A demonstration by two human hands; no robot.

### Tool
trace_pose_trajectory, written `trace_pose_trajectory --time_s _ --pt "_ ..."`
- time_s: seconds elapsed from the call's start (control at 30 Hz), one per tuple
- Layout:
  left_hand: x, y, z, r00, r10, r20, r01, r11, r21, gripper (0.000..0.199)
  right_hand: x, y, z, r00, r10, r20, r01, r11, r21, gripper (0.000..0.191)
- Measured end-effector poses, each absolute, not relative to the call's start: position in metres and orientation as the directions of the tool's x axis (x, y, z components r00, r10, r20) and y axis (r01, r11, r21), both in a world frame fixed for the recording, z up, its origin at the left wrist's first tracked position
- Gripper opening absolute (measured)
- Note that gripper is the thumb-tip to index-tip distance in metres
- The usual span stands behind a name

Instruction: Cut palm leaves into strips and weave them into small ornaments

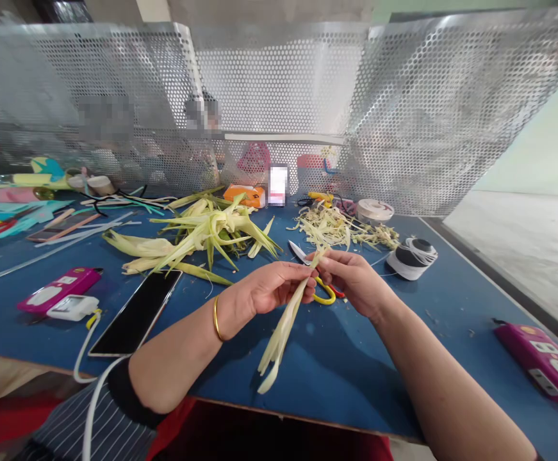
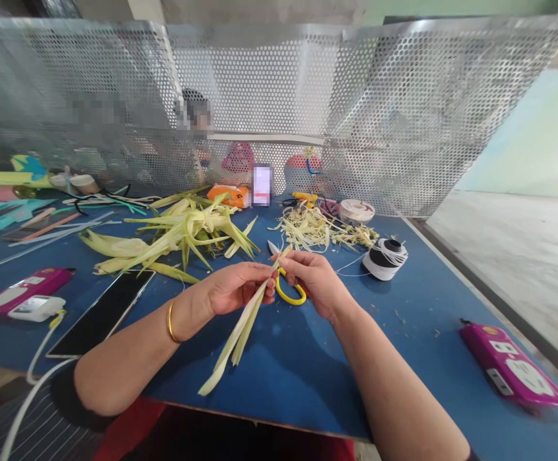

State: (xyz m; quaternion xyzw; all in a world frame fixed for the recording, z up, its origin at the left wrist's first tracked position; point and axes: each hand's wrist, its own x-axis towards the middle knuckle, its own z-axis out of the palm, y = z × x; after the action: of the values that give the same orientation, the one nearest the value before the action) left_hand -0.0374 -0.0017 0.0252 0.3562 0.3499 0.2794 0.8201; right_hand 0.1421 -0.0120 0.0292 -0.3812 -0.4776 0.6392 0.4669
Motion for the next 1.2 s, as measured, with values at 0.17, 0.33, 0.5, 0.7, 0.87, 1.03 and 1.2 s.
trace_pose_trajectory --time_s 0.17,0.33,0.5,0.7,0.87,1.03,1.2 --pt "-0.032 -0.007 0.026 0.537 0.742 -0.401 -0.165 0.559 0.813 0.011 0.137 -0.014 0.024 -0.186 0.983 0.002 -0.153 -0.027 -0.988 0.031" --pt "-0.027 -0.011 0.030 0.425 0.828 -0.366 -0.150 0.462 0.874 0.014 0.133 -0.015 0.020 -0.112 0.992 0.056 -0.133 0.040 -0.990 0.028" --pt "-0.028 -0.012 0.031 0.464 0.840 -0.281 -0.114 0.372 0.921 0.018 0.131 -0.013 0.020 -0.122 0.988 0.096 -0.052 0.090 -0.995 0.029" --pt "-0.030 -0.003 0.028 0.332 0.860 -0.388 -0.260 0.479 0.838 0.015 0.190 0.013 0.023 0.052 0.928 0.369 0.791 0.188 -0.582 0.017" --pt "-0.033 0.005 0.027 0.258 0.859 -0.442 -0.327 0.508 0.797 0.015 0.247 0.029 0.016 0.104 0.992 0.076 0.990 -0.096 -0.106 0.011" --pt "-0.032 0.002 0.026 0.300 0.842 -0.448 -0.274 0.526 0.805 0.015 0.244 0.036 0.003 -0.011 0.998 0.069 0.979 0.025 -0.204 0.014" --pt "-0.032 0.001 0.022 0.351 0.829 -0.435 -0.256 0.532 0.807 0.013 0.227 0.040 -0.007 -0.175 0.984 0.045 0.925 0.180 -0.334 0.011"
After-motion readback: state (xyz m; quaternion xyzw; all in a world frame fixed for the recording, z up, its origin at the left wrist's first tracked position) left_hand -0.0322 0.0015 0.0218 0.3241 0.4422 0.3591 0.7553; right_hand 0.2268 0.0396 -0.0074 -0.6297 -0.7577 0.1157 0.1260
